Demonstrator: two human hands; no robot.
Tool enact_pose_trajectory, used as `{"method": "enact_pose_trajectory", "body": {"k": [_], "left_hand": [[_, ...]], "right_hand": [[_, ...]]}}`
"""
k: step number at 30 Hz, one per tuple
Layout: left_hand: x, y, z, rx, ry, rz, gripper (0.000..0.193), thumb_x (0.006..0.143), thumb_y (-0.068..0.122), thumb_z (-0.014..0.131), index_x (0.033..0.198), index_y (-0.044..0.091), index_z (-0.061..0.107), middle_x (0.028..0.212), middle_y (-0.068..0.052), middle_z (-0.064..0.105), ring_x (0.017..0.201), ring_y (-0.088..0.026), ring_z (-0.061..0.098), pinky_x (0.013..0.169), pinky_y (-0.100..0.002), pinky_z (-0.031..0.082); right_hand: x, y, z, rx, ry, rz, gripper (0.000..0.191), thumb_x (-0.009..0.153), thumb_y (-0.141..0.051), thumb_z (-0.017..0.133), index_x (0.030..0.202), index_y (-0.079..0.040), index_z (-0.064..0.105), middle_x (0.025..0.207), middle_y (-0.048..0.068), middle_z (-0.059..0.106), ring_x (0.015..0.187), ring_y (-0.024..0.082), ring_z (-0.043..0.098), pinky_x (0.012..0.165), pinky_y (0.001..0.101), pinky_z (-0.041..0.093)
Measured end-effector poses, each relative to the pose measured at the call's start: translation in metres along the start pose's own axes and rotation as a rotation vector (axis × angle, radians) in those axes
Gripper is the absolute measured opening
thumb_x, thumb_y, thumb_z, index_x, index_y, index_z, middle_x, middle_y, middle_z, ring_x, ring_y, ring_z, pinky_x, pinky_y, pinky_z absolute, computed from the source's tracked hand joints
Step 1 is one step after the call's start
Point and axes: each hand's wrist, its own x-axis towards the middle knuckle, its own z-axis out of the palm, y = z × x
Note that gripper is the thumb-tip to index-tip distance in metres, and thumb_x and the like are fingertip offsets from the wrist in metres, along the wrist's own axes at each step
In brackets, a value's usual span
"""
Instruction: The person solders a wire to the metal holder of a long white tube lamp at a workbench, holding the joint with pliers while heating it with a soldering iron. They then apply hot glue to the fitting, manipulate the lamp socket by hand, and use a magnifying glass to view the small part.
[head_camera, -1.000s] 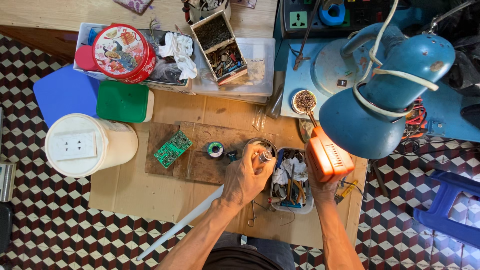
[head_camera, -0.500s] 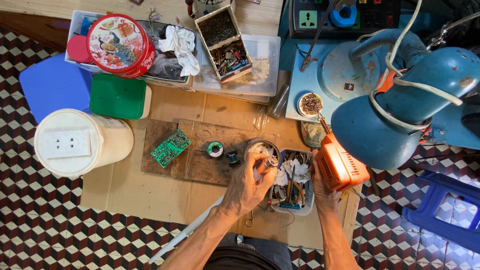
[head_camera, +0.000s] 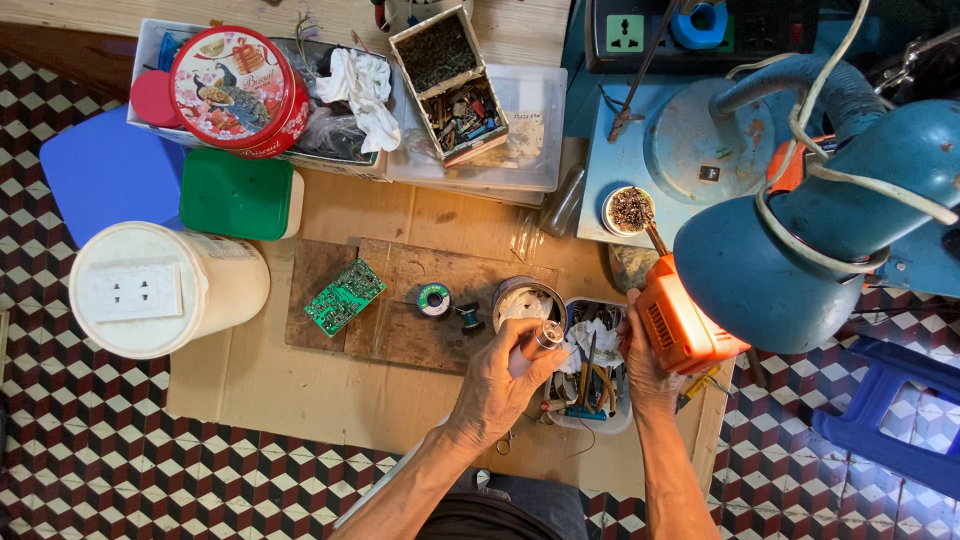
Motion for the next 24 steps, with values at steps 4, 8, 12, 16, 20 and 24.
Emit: {"method": "enact_pose_trajectory", "body": {"k": [4, 8, 12, 16, 20, 24], "left_hand": [[-0.001, 0.006, 0.003, -0.029, -0.011, -0.109, 0.042, 0.096, 0.034, 0.072, 0.130, 0.011, 0.063, 0.094, -0.006, 0.070, 0.090, -0.013, 0.069, 0.080, -0.028, 0.055], [-0.005, 0.006, 0.005, -0.017, 0.002, -0.024, 0.046, 0.099, 0.036, 0.068, 0.138, 0.012, 0.061, 0.104, -0.004, 0.069, 0.096, -0.014, 0.066, 0.086, -0.028, 0.053], [-0.012, 0.002, 0.011, 0.016, -0.032, 0.006, 0.049, 0.106, 0.034, 0.059, 0.148, 0.011, 0.053, 0.104, -0.004, 0.061, 0.095, -0.015, 0.058, 0.088, -0.028, 0.050], [-0.019, -0.001, 0.024, 0.065, -0.107, 0.000, 0.049, 0.108, 0.028, 0.055, 0.154, 0.011, 0.048, 0.099, -0.004, 0.054, 0.090, -0.016, 0.056, 0.085, -0.028, 0.049], [-0.023, -0.003, 0.041, 0.150, -0.049, 0.064, 0.045, 0.104, 0.023, 0.065, 0.146, 0.012, 0.056, 0.098, -0.006, 0.057, 0.091, -0.018, 0.060, 0.085, -0.029, 0.052], [-0.024, -0.005, 0.052, 0.165, -0.019, 0.076, 0.044, 0.099, 0.019, 0.072, 0.141, 0.012, 0.061, 0.101, -0.007, 0.063, 0.096, -0.019, 0.065, 0.087, -0.031, 0.054]], "right_hand": [[0.003, -0.003, 0.000, -0.054, -0.009, 0.014, 0.032, 0.091, -0.022, 0.078, 0.114, -0.011, 0.058, 0.066, -0.004, 0.064, 0.055, 0.007, 0.061, 0.049, 0.0215, 0.053], [-0.012, -0.006, -0.008, 0.017, -0.016, 0.279, 0.022, 0.098, -0.024, 0.076, 0.104, -0.005, 0.067, 0.071, 0.000, 0.066, 0.058, 0.010, 0.060, 0.052, 0.0256, 0.050], [-0.057, -0.025, -0.033, 0.125, -0.049, 0.283, 0.022, 0.098, -0.022, 0.070, 0.113, -0.007, 0.066, 0.073, 0.002, 0.065, 0.063, 0.011, 0.065, 0.056, 0.0279, 0.056], [-0.106, -0.060, -0.090, -0.441, -0.221, -0.333, 0.020, 0.103, -0.013, 0.060, 0.120, -0.003, 0.063, 0.088, 0.007, 0.069, 0.077, 0.016, 0.068, 0.071, 0.0330, 0.058], [-0.130, -0.072, -0.115, 0.241, -0.142, 0.496, 0.029, 0.096, -0.012, 0.059, 0.119, 0.006, 0.059, 0.072, 0.010, 0.064, 0.062, 0.016, 0.063, 0.054, 0.0287, 0.052], [-0.138, -0.074, -0.120, 0.131, -0.229, 0.464, 0.033, 0.099, -0.013, 0.060, 0.124, 0.007, 0.061, 0.072, 0.013, 0.064, 0.057, 0.016, 0.059, 0.048, 0.0262, 0.046]]}}
